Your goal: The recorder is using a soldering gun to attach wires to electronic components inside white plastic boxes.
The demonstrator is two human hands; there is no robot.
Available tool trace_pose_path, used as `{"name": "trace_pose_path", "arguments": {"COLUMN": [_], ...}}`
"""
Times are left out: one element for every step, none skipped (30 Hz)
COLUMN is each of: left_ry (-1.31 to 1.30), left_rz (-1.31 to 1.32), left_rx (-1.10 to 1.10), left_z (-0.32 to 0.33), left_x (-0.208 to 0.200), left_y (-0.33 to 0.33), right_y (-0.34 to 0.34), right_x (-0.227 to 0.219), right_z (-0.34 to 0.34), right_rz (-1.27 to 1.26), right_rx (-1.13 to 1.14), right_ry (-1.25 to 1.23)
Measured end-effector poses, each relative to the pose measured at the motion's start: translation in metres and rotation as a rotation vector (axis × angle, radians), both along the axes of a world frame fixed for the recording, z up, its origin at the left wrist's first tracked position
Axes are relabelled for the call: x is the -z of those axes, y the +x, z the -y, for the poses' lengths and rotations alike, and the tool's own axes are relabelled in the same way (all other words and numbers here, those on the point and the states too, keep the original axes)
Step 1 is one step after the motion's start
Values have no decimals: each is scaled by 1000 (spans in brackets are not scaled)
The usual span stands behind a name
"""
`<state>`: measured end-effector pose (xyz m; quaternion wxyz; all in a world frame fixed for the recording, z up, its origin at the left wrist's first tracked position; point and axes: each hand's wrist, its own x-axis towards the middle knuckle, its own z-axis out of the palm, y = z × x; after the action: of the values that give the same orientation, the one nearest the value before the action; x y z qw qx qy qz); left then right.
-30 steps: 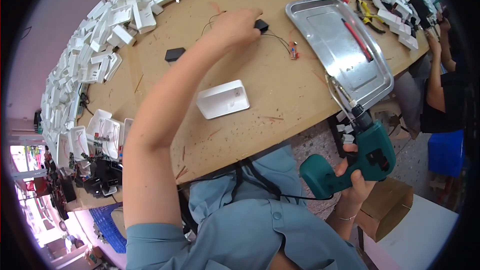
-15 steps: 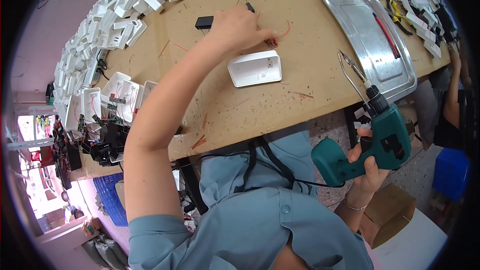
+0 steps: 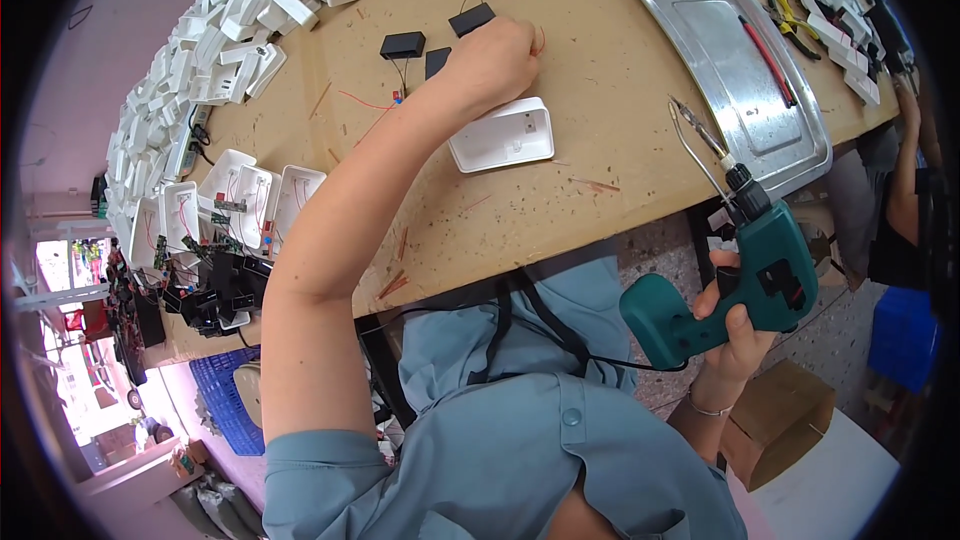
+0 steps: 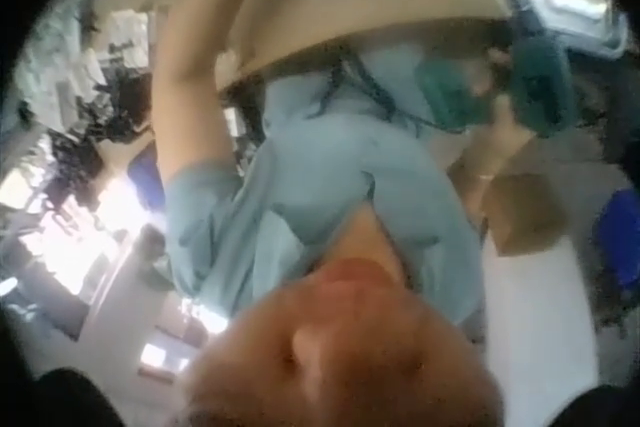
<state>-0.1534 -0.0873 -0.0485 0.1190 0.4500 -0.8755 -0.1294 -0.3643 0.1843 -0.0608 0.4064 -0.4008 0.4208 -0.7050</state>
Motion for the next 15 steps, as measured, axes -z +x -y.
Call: {"name": "trace_pose_path", "arguments": {"left_ry": [11, 21, 18, 164, 310, 379, 371, 249, 125, 120, 137, 150, 140, 94, 48], "left_rz": [-57, -115, -114, -265, -417, -541, -543, -770, -995, -997, -1170, -1344, -1347, -1433, -1517], "left_rx": [-15, -31, -32, -139, -246, -280, -288, -238, -178, -181, -179, -178, -186, -134, -79], "left_z": [-1, -2, -4, -6, -8, -11, -10, -7, -7, -7, -8, -11, -14, -16, -20], "left_x": [-3, -7, -13, -20, -27, -33, -31, -23, -23, -25, -26, -30, -32, -34, -39], "left_y": [3, 6, 11, 17, 25, 33, 47, 63, 72, 83, 93, 101, 107, 114, 117], "right_y": [1, 2, 2, 3, 1, -1, -1, 1, 3, 5, 6, 7, 9, 12, 14], "right_x": [-1, -1, -1, -1, 0, 3, 3, 2, 2, 1, 1, 0, 0, 0, -1], "right_z": [1, 1, 1, 1, 1, 0, 0, 1, 2, 3, 3, 4, 4, 5, 7], "right_rz": [18, 18, 29, 40, 40, 22, 8, 8, 51, 93, 91, 100, 109, 108, 185], "right_rx": [31, 28, 28, 28, 27, -2, -39, -48, -46, -45, -50, -94, -138, -150, -197], "right_ry": [14, 11, 4, -5, -8, -6, -7, -12, -11, -9, -11, -3, 5, 5, -7]}}
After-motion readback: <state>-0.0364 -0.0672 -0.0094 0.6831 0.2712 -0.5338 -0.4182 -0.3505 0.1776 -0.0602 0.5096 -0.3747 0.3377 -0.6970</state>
